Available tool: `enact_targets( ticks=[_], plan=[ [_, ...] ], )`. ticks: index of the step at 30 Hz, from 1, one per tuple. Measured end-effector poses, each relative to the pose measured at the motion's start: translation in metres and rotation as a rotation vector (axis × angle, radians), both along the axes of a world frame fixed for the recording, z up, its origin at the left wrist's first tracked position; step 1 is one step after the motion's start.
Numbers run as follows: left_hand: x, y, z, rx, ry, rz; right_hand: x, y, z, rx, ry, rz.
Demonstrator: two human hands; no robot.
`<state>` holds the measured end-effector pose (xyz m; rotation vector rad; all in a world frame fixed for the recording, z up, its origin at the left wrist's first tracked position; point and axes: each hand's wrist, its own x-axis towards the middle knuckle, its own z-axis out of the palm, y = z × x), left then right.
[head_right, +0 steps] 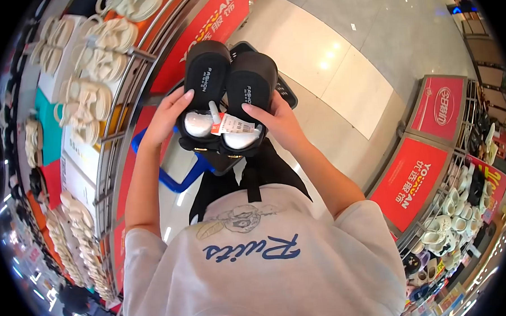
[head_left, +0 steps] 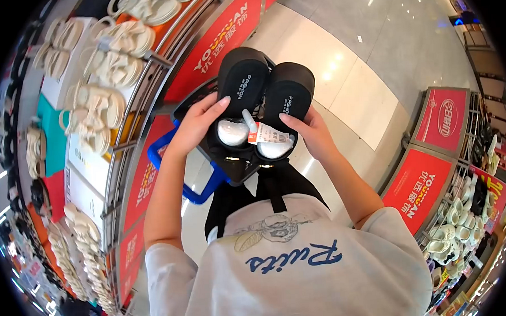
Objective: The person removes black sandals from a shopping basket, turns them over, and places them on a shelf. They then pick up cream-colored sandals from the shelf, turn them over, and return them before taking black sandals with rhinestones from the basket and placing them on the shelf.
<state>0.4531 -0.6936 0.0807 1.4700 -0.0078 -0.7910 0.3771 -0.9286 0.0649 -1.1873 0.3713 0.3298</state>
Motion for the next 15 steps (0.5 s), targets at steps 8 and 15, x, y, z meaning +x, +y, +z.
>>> enact_targets(
  ticks=[8, 15],
  plan=[
    [-0.088, 0.079, 0.046, -0.168, -0.125, 0.238, -0.068, 0.090, 0.081, -0.143, -0.306, -0.008],
    [-0.160, 0.172, 0.066, -0.178, 0.192, 0.314, -0.098, 0.170, 0.079, 0.092, 0.022, 0.121]
  ],
)
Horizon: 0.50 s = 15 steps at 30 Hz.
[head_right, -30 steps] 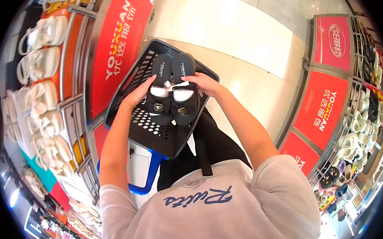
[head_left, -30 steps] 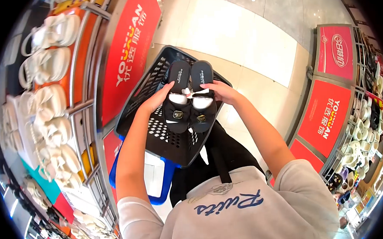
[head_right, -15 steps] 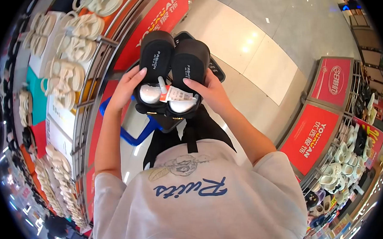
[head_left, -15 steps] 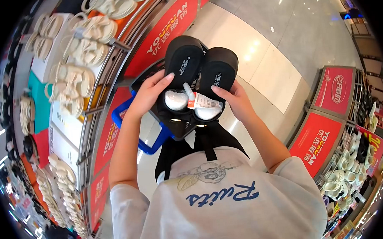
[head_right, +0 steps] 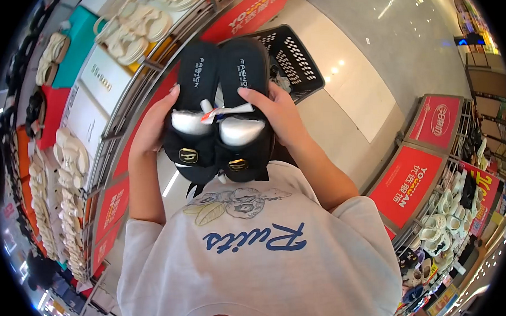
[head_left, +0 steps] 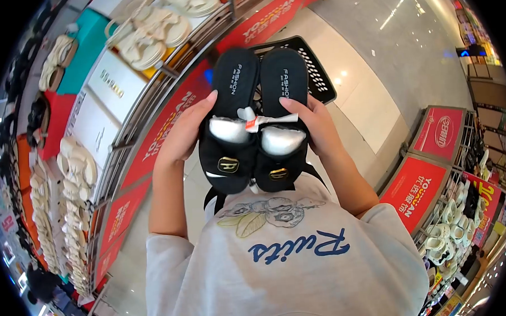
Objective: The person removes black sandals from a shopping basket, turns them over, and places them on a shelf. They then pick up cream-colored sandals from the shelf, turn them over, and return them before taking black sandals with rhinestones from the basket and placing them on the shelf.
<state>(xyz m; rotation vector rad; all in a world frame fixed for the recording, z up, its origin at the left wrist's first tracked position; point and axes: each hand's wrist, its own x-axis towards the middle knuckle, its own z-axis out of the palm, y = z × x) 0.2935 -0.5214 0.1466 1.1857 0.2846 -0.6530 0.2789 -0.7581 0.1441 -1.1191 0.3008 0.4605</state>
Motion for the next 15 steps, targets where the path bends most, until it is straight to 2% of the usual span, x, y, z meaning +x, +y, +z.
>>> enact_targets(
  ticks=[2, 4, 6, 8, 15],
  plan=[
    [-0.019, 0.029, 0.004, -0.010, 0.120, 0.010, -0.005, 0.020, -0.009, 0.000, 0.200, 0.119],
    [-0.033, 0.063, -0.006, 0.065, 0.141, 0.003, -0.012, 0.042, -0.022, 0.143, 0.255, 0.197],
    [-0.053, 0.083, -0.001, -0.107, 0.196, 0.093, -0.025, 0.068, -0.028, 0.227, 0.309, 0.215],
    [-0.067, 0.106, 0.004, -0.037, 0.239, 0.091, -0.029, 0.095, -0.045, 0.351, 0.402, 0.229],
    [-0.120, 0.152, -0.016, -0.127, 0.148, 0.509, -0.008, 0.164, -0.024, 0.238, 0.295, 0.451]
  ],
)
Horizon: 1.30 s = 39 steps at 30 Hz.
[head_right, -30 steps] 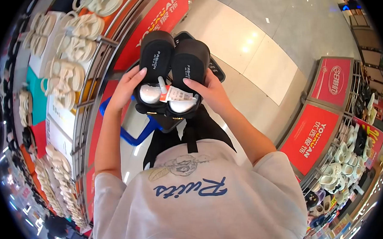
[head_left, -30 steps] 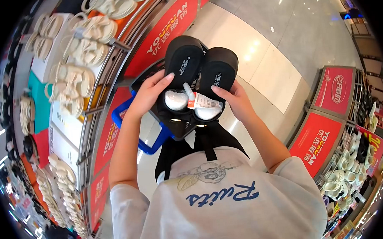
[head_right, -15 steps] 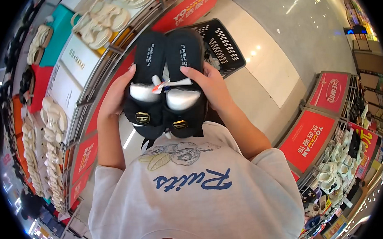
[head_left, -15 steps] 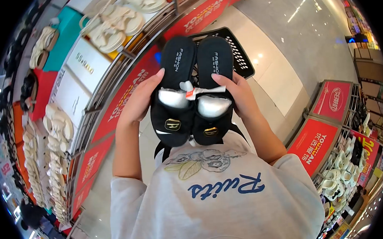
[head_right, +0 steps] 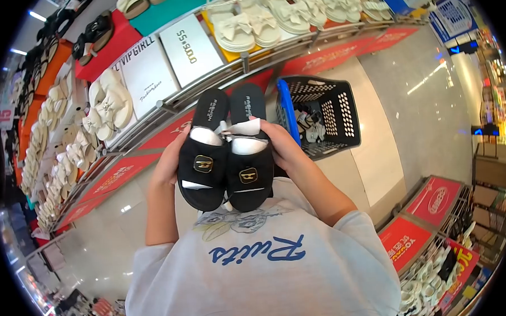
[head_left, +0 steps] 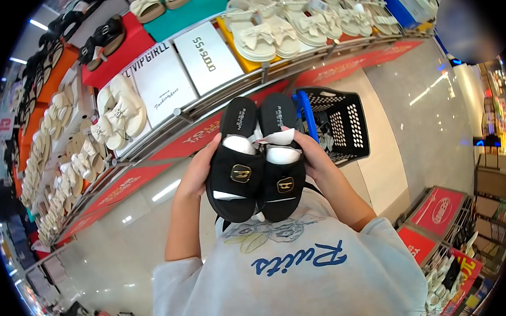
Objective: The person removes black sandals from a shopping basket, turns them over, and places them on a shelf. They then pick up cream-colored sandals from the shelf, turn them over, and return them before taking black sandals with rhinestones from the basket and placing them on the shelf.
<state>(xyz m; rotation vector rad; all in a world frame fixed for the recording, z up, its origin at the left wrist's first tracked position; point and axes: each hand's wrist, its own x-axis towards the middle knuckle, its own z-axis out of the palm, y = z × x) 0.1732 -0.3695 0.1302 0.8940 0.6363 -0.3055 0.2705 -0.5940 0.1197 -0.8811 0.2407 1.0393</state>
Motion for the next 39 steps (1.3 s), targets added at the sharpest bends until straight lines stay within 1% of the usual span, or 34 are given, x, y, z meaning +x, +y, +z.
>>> enact_targets(
  ticks=[1, 3, 4, 5, 7, 8, 11, 12, 14, 15, 16, 17, 19, 21, 22, 23, 25, 27, 29, 31, 35, 37, 39],
  plan=[
    [-0.002, 0.001, -0.003, -0.020, -0.016, 0.126, 0.005, 0.009, 0.003, -0.009, -0.034, 0.018],
    [-0.007, 0.007, -0.012, -0.113, -0.037, 0.297, 0.016, 0.026, 0.015, -0.012, -0.044, 0.050],
    [-0.008, 0.009, -0.015, -0.112, -0.045, 0.353, 0.022, 0.034, 0.019, -0.020, -0.082, 0.096],
    [-0.007, 0.012, -0.017, -0.112, -0.042, 0.357, 0.028, 0.042, 0.020, -0.029, -0.115, 0.141],
    [0.000, 0.016, -0.016, -0.101, -0.062, 0.404, 0.041, 0.055, 0.018, -0.063, -0.148, 0.147],
    [0.005, 0.019, -0.021, -0.069, -0.123, 0.425, 0.050, 0.061, 0.017, -0.094, -0.184, 0.176],
    [0.025, 0.034, -0.036, -0.146, -0.199, 0.426, 0.077, 0.085, 0.014, -0.166, -0.232, 0.208],
    [0.032, 0.039, -0.036, -0.125, -0.201, 0.452, 0.087, 0.095, 0.013, -0.193, -0.270, 0.192],
    [0.049, 0.055, -0.052, -0.146, -0.166, 0.461, 0.106, 0.119, 0.013, -0.209, -0.337, 0.165],
    [0.059, 0.062, -0.053, -0.139, -0.138, 0.477, 0.119, 0.130, 0.001, -0.269, -0.400, 0.128],
    [0.067, 0.070, -0.066, -0.013, -0.104, 0.476, 0.130, 0.139, -0.006, -0.290, -0.437, 0.129],
    [0.077, 0.077, -0.069, 0.044, -0.090, 0.491, 0.143, 0.149, -0.009, -0.308, -0.476, 0.127],
    [0.097, 0.094, -0.073, 0.238, -0.101, 0.537, 0.170, 0.170, -0.018, -0.321, -0.511, 0.140],
    [0.110, 0.116, -0.070, 0.212, -0.144, 0.523, 0.182, 0.192, -0.015, -0.331, -0.541, 0.141],
    [0.120, 0.124, -0.057, 0.283, -0.141, 0.531, 0.189, 0.204, -0.020, -0.321, -0.560, 0.128],
    [0.128, 0.134, -0.065, 0.326, -0.144, 0.556, 0.196, 0.213, -0.028, -0.315, -0.578, 0.112],
    [0.143, 0.150, -0.063, 0.296, -0.155, 0.529, 0.211, 0.228, -0.042, -0.330, -0.490, 0.117],
    [0.157, 0.160, -0.067, 0.272, -0.156, 0.526, 0.223, 0.239, -0.047, -0.330, -0.494, 0.145],
    [0.171, 0.163, -0.071, 0.287, -0.102, 0.507, 0.233, 0.244, -0.050, -0.388, -0.494, 0.109],
    [0.182, 0.163, -0.074, 0.263, -0.119, 0.497, 0.244, 0.243, -0.059, -0.431, -0.494, 0.115],
    [0.203, 0.160, -0.094, 0.278, -0.125, 0.484, 0.260, 0.241, -0.074, -0.490, -0.517, 0.088],
    [0.208, 0.161, -0.094, 0.193, -0.109, 0.529, 0.257, 0.247, -0.083, -0.568, -0.612, 0.082],
    [0.209, 0.161, -0.091, 0.201, -0.109, 0.549, 0.259, 0.253, -0.086, -0.525, -0.621, 0.090]
  ],
)
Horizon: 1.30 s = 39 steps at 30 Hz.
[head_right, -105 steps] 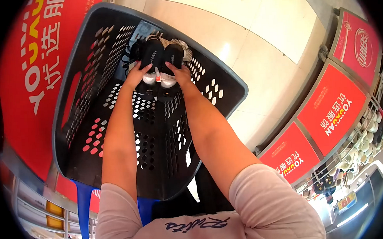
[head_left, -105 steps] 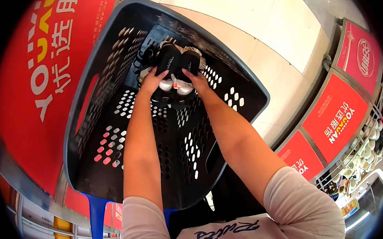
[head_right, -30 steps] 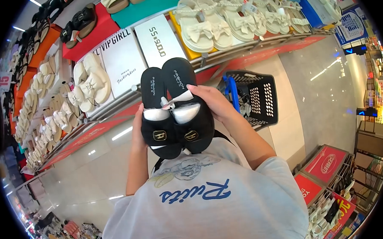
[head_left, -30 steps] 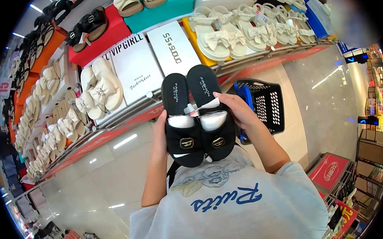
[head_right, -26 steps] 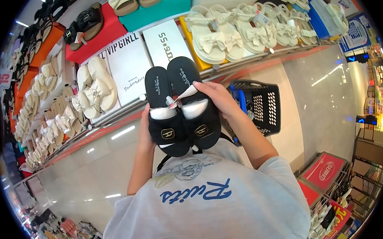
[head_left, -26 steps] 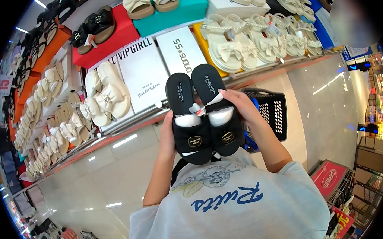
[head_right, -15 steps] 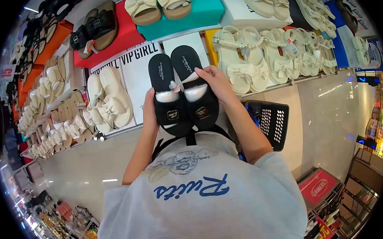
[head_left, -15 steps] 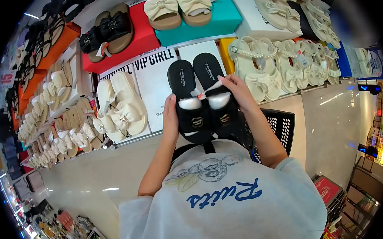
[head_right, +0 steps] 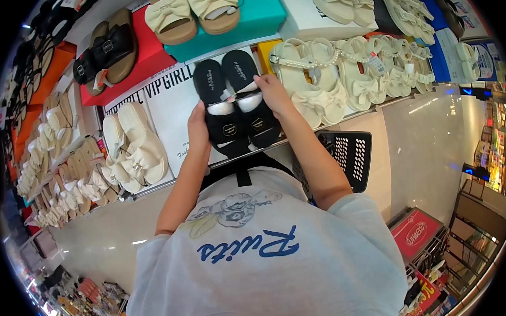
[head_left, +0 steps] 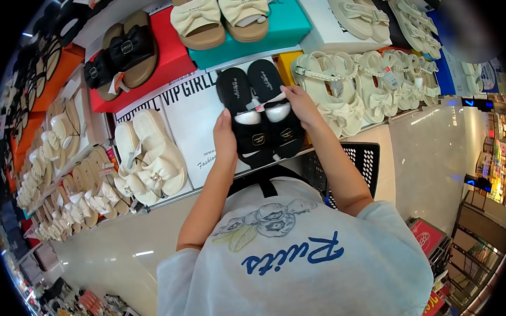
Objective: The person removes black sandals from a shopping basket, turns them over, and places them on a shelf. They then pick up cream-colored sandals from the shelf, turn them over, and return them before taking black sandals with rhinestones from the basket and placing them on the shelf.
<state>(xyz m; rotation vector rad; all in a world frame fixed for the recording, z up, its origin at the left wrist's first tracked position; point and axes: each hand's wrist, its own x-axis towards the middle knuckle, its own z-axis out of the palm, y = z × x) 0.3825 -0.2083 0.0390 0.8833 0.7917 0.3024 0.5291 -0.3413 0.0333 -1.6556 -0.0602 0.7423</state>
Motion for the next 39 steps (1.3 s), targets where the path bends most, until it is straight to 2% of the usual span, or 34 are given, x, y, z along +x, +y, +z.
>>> enact_targets(
  ticks=[3, 6, 7, 12, 16, 18, 20, 23, 26, 28, 30, 36, 39],
  plan=[
    [-0.007, 0.006, 0.002, 0.055, -0.016, 0.059, 0.008, 0.010, -0.008, 0.011, 0.017, 0.009],
    [-0.009, 0.019, -0.008, 0.069, 0.014, 0.086, 0.009, 0.020, -0.009, 0.019, 0.144, -0.029],
    [-0.005, 0.026, -0.012, 0.152, 0.058, 0.018, 0.010, 0.022, -0.013, 0.031, 0.142, -0.034],
    [0.015, 0.027, -0.014, 0.073, 0.058, -0.011, 0.022, 0.020, -0.014, -0.007, 0.122, -0.062],
    [0.020, 0.020, -0.020, 0.259, 0.117, 0.046, 0.021, 0.019, -0.014, 0.099, 0.149, -0.152],
    [0.018, 0.019, -0.018, 0.582, 0.083, 0.090, 0.020, 0.019, -0.015, 0.072, 0.106, -0.127],
    [0.013, 0.020, -0.011, 0.553, 0.068, 0.060, 0.019, 0.016, -0.014, 0.045, 0.063, -0.107],
    [0.006, 0.023, -0.019, 0.545, 0.067, 0.009, 0.006, 0.012, 0.006, 0.127, 0.186, -0.102],
    [0.000, 0.018, -0.014, 0.635, 0.097, -0.015, -0.005, 0.008, 0.014, 0.095, 0.076, -0.079],
    [-0.003, 0.013, -0.008, 0.708, 0.113, -0.021, -0.006, 0.006, 0.017, 0.145, 0.207, -0.046],
    [-0.004, 0.010, -0.006, 0.651, 0.103, 0.016, -0.006, 0.008, 0.022, 0.181, 0.232, -0.053],
    [-0.003, 0.011, -0.005, 0.651, 0.088, 0.012, -0.009, -0.002, 0.005, 0.130, 0.064, -0.098],
    [-0.015, 0.002, -0.005, 0.498, 0.020, 0.095, -0.036, -0.022, 0.003, -0.059, -0.211, -0.084]
  ],
)
